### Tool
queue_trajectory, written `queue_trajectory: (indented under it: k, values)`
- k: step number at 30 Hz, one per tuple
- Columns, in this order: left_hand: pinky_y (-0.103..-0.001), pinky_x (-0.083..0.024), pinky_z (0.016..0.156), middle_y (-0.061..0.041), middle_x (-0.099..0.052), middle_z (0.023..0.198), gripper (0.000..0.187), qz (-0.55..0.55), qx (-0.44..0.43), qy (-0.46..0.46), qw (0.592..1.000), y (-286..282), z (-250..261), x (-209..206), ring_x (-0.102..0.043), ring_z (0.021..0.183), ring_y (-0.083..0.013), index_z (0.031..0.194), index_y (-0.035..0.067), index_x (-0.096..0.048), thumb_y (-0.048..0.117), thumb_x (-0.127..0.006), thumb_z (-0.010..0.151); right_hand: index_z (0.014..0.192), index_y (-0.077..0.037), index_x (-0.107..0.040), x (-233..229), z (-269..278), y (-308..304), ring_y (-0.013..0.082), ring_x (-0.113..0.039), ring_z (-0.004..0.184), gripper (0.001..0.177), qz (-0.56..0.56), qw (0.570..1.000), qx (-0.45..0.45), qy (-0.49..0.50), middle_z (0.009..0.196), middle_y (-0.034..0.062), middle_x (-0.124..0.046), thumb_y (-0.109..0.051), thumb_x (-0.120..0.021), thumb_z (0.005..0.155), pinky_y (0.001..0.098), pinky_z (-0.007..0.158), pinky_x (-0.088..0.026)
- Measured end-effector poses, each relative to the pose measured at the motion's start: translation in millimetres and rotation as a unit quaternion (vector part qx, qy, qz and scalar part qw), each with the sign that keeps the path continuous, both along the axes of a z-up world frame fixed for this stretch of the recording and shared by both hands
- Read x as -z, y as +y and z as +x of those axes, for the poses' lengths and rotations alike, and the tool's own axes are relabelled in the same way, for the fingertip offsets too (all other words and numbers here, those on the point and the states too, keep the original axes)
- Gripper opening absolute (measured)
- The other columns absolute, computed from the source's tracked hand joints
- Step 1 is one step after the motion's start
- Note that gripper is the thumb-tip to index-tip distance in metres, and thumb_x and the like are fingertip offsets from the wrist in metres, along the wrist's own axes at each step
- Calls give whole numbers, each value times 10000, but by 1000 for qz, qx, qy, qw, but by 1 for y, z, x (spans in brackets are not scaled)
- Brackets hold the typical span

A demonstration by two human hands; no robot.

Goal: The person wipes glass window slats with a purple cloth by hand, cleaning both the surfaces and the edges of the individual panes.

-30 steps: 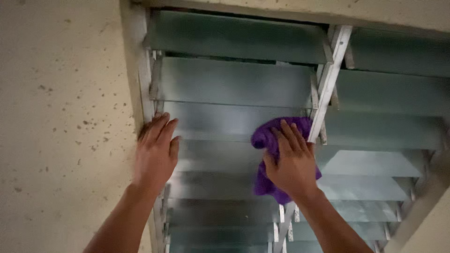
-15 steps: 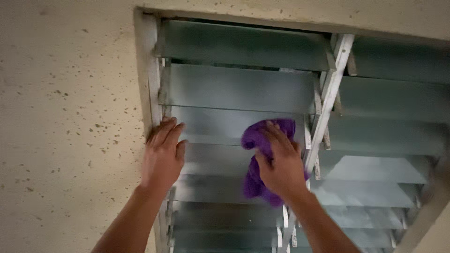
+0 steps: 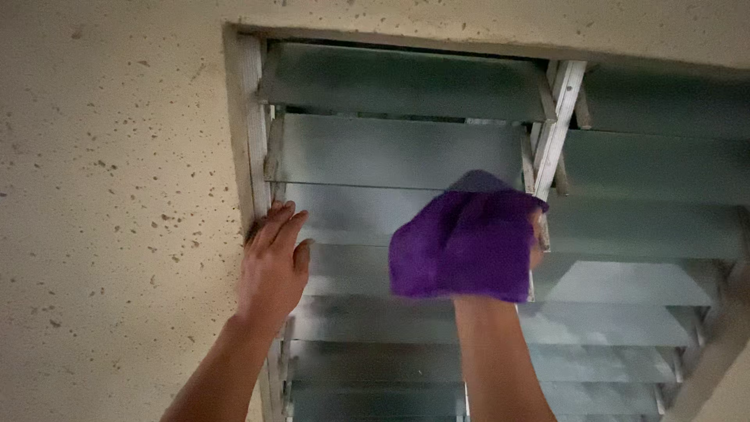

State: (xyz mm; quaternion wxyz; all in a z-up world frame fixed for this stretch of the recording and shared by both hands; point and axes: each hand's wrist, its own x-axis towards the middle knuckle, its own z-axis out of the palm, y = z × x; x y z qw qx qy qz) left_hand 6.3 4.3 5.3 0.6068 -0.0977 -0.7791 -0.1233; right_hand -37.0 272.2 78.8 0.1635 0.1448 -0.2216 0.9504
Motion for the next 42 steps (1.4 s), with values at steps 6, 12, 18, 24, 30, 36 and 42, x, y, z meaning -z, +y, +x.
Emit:
queue_trajectory:
  k: [6, 12, 18, 24, 30, 36, 42]
  values:
    - [-462, -444, 1140, -155, -634, 1380, 372, -8, 6, 16, 1000, -1, -4, -1, -559, 1358, -338, 1263, 18, -677, 60, -694, 894, 1165, -62, -662, 26, 33, -8, 178, -695, 831, 236, 72, 995, 73, -10, 957, 48, -692, -222, -667, 991, 342, 720, -607]
    - [-494, -427, 1143, -164, -629, 1377, 381, -33, -21, 9, 999, -2, -6, 0, -557, 1351, -346, 1263, 22, -666, 67, -693, 886, 1192, -53, -653, 21, 53, 15, 166, -683, 696, 236, 398, 758, 516, 30, 859, 85, -696, -253, -657, 1065, 321, 635, -576]
    - [-490, -414, 1151, -171, -630, 1388, 382, -27, -21, 15, 999, -2, -7, 4, -544, 1367, -347, 1272, 21, -672, 66, -691, 893, 1398, -6, -595, -30, -1, 17, 441, -570, 1316, 590, 602, 398, 670, 172, 1343, 250, -658, -446, -624, 1006, 681, 1030, -378]
    - [-479, -420, 1157, -162, -620, 1390, 370, -9, 3, 11, 1000, -3, -6, 6, -545, 1355, -344, 1263, 15, -672, 76, -678, 898, 1480, -79, -564, -32, -23, -12, 454, -414, 1466, 568, 653, 368, 622, 228, 1544, 227, -507, -478, -529, 1076, 692, 1181, -253]
    - [-472, -420, 1142, -169, -612, 1411, 379, -13, -10, 3, 1000, -3, -6, 4, -536, 1375, -343, 1272, 11, -674, 66, -665, 897, 1512, -96, -516, -35, -6, -20, 401, -393, 1469, 656, 699, 363, 550, 275, 1582, 165, -471, -533, -485, 1024, 699, 1143, -248]
    - [-447, -442, 1159, -141, -621, 1401, 361, 1, -3, 17, 1000, -5, -9, 9, -567, 1345, -326, 1255, 30, -674, 49, -713, 897, 1519, -114, -528, -42, -13, -35, 448, -340, 1477, 634, 690, 353, 593, 221, 1592, 180, -447, -541, -489, 1053, 766, 1089, -212]
    - [-465, -447, 1132, -171, -637, 1365, 395, 0, 28, 31, 999, -1, -4, 0, -573, 1324, -353, 1239, 17, -689, 12, -731, 846, 1479, -72, -547, -35, -2, -74, 421, -405, 1455, 637, 686, 338, 557, 323, 1564, 170, -487, -507, -544, 1015, 700, 1137, -281]
